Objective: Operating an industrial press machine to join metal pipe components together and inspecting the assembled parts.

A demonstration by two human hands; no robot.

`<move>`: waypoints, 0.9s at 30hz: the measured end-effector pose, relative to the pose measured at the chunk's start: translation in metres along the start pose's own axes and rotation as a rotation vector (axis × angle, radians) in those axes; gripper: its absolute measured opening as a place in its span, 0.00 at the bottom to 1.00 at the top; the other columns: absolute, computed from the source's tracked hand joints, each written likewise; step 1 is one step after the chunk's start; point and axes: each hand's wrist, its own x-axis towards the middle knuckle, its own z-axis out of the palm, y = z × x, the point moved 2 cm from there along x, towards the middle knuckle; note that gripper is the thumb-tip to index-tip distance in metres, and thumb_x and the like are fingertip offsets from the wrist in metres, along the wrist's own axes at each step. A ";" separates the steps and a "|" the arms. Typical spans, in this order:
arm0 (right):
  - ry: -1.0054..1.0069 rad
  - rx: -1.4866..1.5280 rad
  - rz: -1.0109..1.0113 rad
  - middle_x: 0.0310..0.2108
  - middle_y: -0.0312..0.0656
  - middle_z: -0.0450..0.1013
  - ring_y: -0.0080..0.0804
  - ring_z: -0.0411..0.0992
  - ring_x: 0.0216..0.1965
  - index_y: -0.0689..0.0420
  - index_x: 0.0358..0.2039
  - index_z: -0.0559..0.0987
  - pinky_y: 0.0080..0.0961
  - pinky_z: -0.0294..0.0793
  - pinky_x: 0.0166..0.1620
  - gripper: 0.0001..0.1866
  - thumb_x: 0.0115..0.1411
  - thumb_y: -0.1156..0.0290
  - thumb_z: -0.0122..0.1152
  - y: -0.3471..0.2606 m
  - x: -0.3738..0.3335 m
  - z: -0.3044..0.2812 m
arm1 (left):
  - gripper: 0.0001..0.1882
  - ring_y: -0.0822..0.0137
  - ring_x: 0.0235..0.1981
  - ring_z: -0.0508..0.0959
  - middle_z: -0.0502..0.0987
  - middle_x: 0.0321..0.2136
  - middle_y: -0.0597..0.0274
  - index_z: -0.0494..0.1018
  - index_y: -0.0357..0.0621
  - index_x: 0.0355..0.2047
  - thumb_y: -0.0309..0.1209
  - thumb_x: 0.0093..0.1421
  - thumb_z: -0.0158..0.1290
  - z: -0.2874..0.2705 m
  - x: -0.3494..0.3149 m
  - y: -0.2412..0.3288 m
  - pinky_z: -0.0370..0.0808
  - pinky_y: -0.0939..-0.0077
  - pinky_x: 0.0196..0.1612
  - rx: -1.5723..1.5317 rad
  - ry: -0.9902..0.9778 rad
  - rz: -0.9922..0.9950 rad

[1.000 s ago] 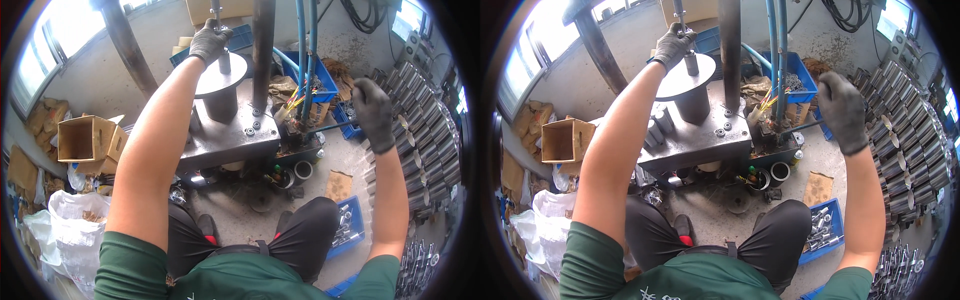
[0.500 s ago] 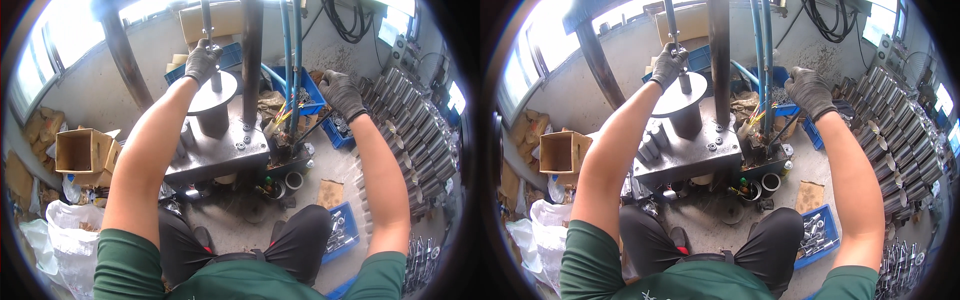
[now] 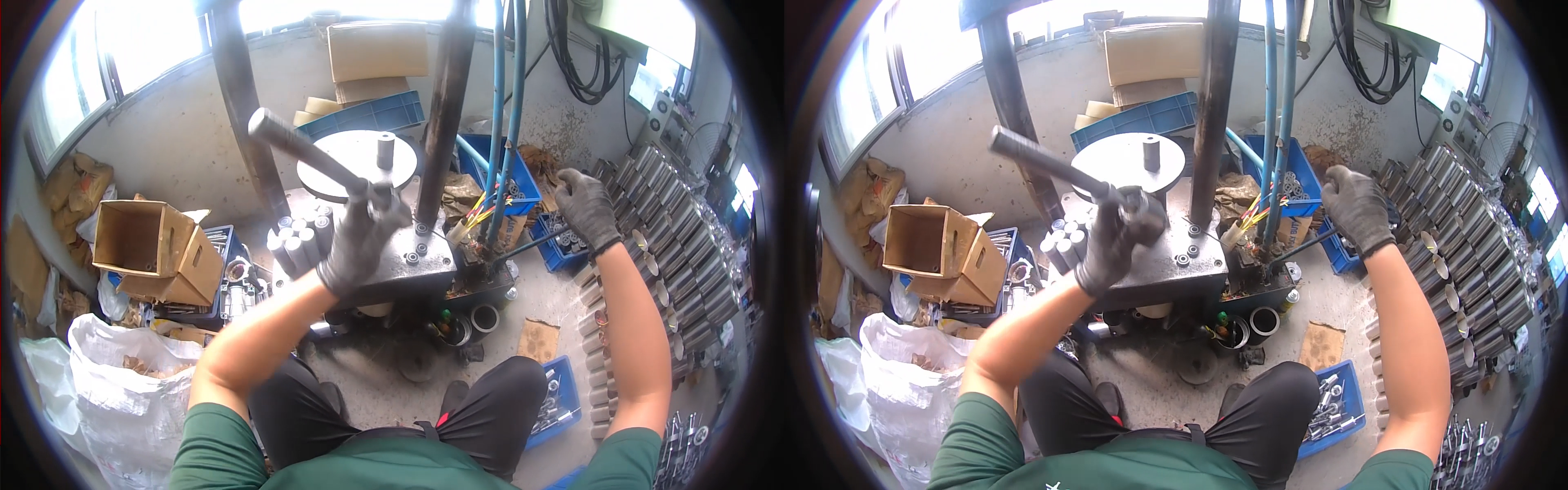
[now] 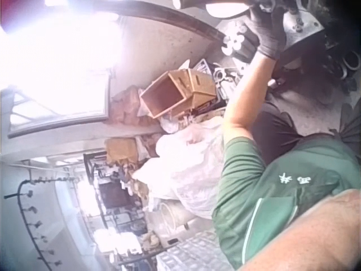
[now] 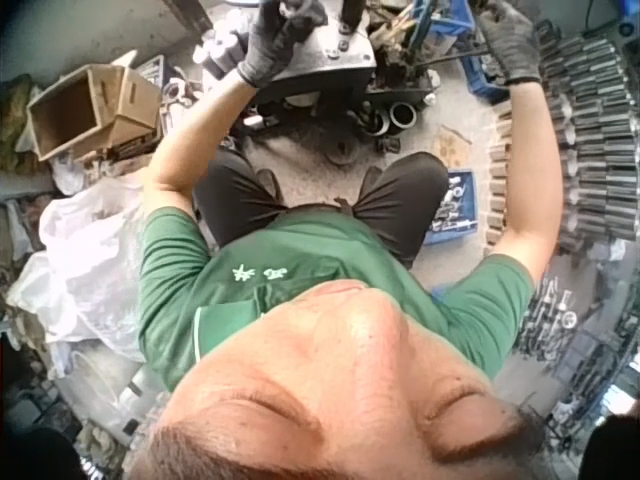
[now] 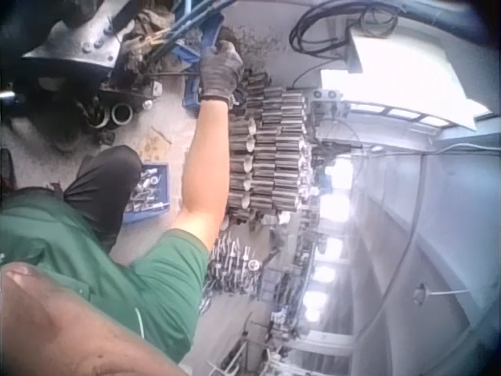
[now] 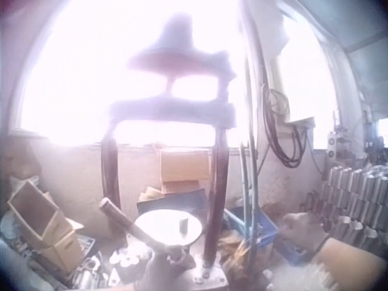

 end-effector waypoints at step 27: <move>0.210 0.889 -0.210 0.40 0.48 0.80 0.46 0.81 0.44 0.62 0.45 0.82 0.40 0.82 0.47 0.13 0.58 0.82 0.65 -0.158 -0.273 0.081 | 0.12 0.62 0.37 0.79 0.75 0.36 0.61 0.72 0.49 0.46 0.42 0.72 0.54 0.003 -0.173 -0.048 0.82 0.57 0.42 -0.652 0.405 -1.237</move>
